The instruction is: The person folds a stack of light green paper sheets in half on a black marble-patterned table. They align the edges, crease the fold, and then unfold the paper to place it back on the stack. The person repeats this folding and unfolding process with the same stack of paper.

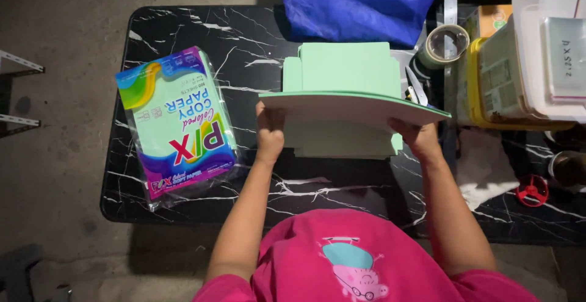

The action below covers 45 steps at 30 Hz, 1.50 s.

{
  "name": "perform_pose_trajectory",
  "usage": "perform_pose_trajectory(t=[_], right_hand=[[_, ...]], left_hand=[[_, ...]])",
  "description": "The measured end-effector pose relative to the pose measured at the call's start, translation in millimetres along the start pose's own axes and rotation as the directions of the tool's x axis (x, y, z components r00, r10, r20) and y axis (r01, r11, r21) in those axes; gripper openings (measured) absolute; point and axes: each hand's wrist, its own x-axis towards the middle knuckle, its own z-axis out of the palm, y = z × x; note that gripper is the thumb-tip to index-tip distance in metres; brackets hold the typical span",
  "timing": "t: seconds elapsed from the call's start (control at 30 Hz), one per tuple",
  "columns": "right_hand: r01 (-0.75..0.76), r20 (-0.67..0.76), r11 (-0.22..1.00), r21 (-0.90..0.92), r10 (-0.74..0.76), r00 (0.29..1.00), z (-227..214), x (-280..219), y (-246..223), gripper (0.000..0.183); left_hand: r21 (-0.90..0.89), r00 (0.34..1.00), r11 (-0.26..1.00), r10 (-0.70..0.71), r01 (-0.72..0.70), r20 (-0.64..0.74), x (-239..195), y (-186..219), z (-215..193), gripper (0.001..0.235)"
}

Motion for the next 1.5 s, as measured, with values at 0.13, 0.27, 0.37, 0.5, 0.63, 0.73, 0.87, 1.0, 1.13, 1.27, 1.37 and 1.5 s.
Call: perform_pose_trajectory(t=[0.13,0.27,0.37,0.5,0.63,0.73,0.87,1.0,1.13,1.27,1.37,1.5], right_hand=[[0.068,0.038,0.997,-0.023,-0.067,0.997,3,4,7,0.032],[0.095,0.051,0.992,0.082,-0.1,0.994,10,0,-13,0.033],[0.132,0.019,0.991,-0.001,-0.132,0.991,10,3,-12,0.032],[-0.134,-0.022,0.991,-0.001,0.134,0.991,0,12,-23,0.029],[-0.179,0.061,0.982,0.064,0.175,0.983,24,9,-91,0.039],[-0.274,0.178,0.916,0.294,0.23,0.957,32,9,-73,0.047],[-0.364,0.033,0.892,-0.269,0.386,0.922,26,17,-14,0.04],[0.172,0.021,0.444,-0.879,-0.325,0.945,35,-6,-6,0.042],[0.356,0.11,0.486,-0.798,-0.464,0.879,91,-22,-37,0.035],[-0.092,0.302,0.993,0.071,0.066,0.951,153,-30,-83,0.03],[-0.288,0.351,0.901,0.325,0.168,0.921,166,-23,-75,0.03],[-0.425,0.316,0.807,0.41,0.311,0.896,158,-17,-60,0.024]], left_hand=[[0.393,0.994,0.913,0.1,-0.106,0.036,0,-11,-2,0.029],[0.114,0.999,0.993,-0.029,0.031,-0.019,1,-5,5,0.027],[0.213,0.998,0.976,-0.047,0.052,-0.032,0,-16,0,0.024],[0.641,0.972,0.74,-0.229,0.205,-0.046,6,25,2,0.031],[0.501,0.957,0.833,-0.289,0.234,0.032,3,65,8,0.037],[0.391,0.945,0.885,-0.313,0.253,0.097,-7,24,-8,0.036],[0.405,0.892,0.817,-0.452,0.41,0.009,-20,-13,-17,0.037],[0.411,0.92,0.841,-0.391,0.352,0.013,-24,-35,-28,0.034],[0.517,0.908,0.77,-0.417,0.374,-0.036,-16,43,6,0.037],[0.606,0.778,0.592,-0.623,0.532,-0.075,0,154,67,0.047],[0.632,0.865,0.684,-0.501,0.365,0.042,-20,116,74,0.049],[0.507,0.962,0.862,-0.144,0.007,0.232,-38,75,66,0.042]])
